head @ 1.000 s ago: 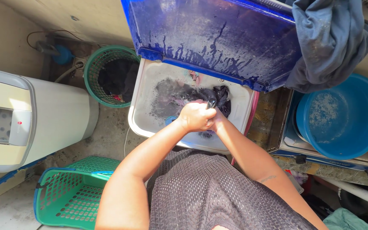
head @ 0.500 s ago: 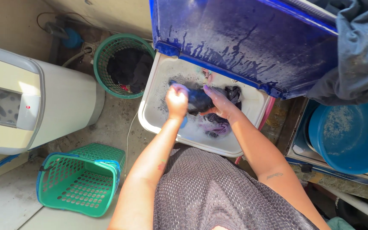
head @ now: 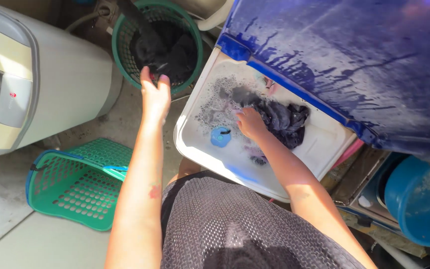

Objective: The person washes clothes in a tub of soapy water by scrubbing and wringing the garments by hand.

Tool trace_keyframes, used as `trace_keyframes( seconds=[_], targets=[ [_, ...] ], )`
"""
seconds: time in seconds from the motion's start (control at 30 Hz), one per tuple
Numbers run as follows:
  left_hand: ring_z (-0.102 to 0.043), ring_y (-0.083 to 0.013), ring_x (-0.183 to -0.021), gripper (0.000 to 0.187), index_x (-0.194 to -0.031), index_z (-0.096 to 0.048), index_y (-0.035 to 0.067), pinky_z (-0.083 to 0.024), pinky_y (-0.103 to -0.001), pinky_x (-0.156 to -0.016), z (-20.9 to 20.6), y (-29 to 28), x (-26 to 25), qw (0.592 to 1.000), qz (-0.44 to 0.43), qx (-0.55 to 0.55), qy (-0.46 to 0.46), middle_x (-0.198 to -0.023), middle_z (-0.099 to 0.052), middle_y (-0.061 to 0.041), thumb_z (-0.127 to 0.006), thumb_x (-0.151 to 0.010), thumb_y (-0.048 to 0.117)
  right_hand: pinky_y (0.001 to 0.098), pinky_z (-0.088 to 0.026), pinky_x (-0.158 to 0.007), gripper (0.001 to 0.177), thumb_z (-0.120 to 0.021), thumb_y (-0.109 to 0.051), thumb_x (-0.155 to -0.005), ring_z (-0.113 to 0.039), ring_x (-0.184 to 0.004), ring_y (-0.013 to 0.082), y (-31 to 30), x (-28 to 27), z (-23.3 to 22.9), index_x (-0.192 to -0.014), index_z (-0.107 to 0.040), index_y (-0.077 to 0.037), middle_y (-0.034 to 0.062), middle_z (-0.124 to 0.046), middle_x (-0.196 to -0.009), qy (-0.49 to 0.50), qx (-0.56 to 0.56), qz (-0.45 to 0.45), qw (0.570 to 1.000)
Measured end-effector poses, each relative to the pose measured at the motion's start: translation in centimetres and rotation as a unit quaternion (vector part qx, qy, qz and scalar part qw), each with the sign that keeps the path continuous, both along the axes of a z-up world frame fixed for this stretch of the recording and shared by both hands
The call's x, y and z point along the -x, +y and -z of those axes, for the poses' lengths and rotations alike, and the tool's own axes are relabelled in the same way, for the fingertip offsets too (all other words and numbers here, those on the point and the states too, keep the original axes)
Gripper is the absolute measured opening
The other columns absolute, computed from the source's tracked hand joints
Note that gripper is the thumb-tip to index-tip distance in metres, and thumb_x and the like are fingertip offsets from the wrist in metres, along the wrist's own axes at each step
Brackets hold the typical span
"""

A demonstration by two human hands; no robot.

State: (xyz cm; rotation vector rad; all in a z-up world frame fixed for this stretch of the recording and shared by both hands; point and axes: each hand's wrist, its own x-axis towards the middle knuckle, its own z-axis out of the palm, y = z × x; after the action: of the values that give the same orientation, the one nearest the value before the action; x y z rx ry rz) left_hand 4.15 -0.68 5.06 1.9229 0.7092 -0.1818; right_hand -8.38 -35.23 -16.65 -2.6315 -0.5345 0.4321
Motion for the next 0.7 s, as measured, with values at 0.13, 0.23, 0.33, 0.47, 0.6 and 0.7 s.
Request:
trace_keyframes(
  seconds=[0.13,0.23,0.33,0.47,0.6,0.7],
  targets=[
    [-0.047,-0.0466,-0.135,0.058,-0.148,-0.048,0.005,-0.043,-0.061,-0.104,3.4,-5.5,5.0,0.952,0.208,-0.209,-0.085,-0.153,-0.04,-0.033,-0.064,-0.101,0.033,0.0541,-0.042,-0.106,0.031,-0.072,-0.021,-0.088,-0.044,-0.136,0.0416,5.0,-7.0,4.5,-0.117,-0.069,-0.012,0.0168,-0.054,-0.141,-0.045,0.076,-0.031,0.996],
    [-0.05,-0.0456,-0.133,0.056,-0.143,-0.052,0.002,-0.04,-0.062,-0.103,3.5,-6.2,5.7,0.902,0.273,-0.309,-0.129,-0.148,-0.046,-0.029,-0.067,-0.098,0.03,0.0546,-0.038,-0.116,0.045,-0.073,-0.028,-0.09,-0.042,-0.137,0.0456,8.3,-11.8,5.9,-0.129,-0.064,-0.005,0.0228,-0.052,-0.141,-0.035,0.059,0.0,0.998],
    [-0.052,-0.0422,-0.135,0.042,-0.139,-0.057,0.004,-0.042,-0.059,-0.112,3.5,-6.3,5.7,0.847,0.29,-0.38,-0.232,-0.148,-0.047,-0.024,-0.065,-0.1,0.021,0.0567,-0.031,-0.109,0.059,-0.075,-0.038,-0.08,-0.038,-0.138,0.0459,10.1,-13.5,5.8,-0.131,-0.059,-0.012,0.0266,-0.043,-0.148,0.143,0.227,-0.052,0.962],
    [-0.055,-0.0324,-0.135,0.03,-0.126,-0.065,0.003,-0.047,-0.05,-0.113,4.1,-5.8,6.8,0.756,0.415,-0.312,-0.398,-0.144,-0.056,-0.017,-0.061,-0.098,0.013,0.0619,-0.028,-0.113,0.041,-0.065,-0.031,-0.091,-0.044,-0.13,0.0433,7.5,-10.1,7.3,-0.132,-0.061,-0.027,0.0216,-0.05,-0.137,0.178,0.294,-0.081,0.936],
    [-0.056,-0.0327,-0.136,0.023,-0.114,-0.065,0.001,-0.048,-0.044,-0.114,7.1,-6.8,8.0,0.769,0.536,-0.239,-0.252,-0.136,-0.063,-0.016,-0.059,-0.093,0.01,0.0487,-0.05,-0.099,0.027,-0.068,-0.018,-0.092,-0.061,-0.117,0.0352,0.2,-5.0,5.8,-0.118,-0.074,-0.025,0.0117,-0.063,-0.113,0.027,0.172,-0.026,0.984],
    [-0.051,-0.0341,-0.138,0.027,-0.119,-0.065,0.006,-0.042,-0.046,-0.114,11.1,-8.3,7.8,0.743,0.583,-0.322,0.065,-0.139,-0.059,-0.016,-0.054,-0.095,0.012,0.0494,-0.052,-0.085,0.034,-0.078,-0.035,-0.079,-0.062,-0.102,0.0372,-4.0,-1.8,0.4,-0.106,-0.072,-0.016,0.0149,-0.062,-0.102,0.109,0.163,-0.002,0.981]
  ],
)
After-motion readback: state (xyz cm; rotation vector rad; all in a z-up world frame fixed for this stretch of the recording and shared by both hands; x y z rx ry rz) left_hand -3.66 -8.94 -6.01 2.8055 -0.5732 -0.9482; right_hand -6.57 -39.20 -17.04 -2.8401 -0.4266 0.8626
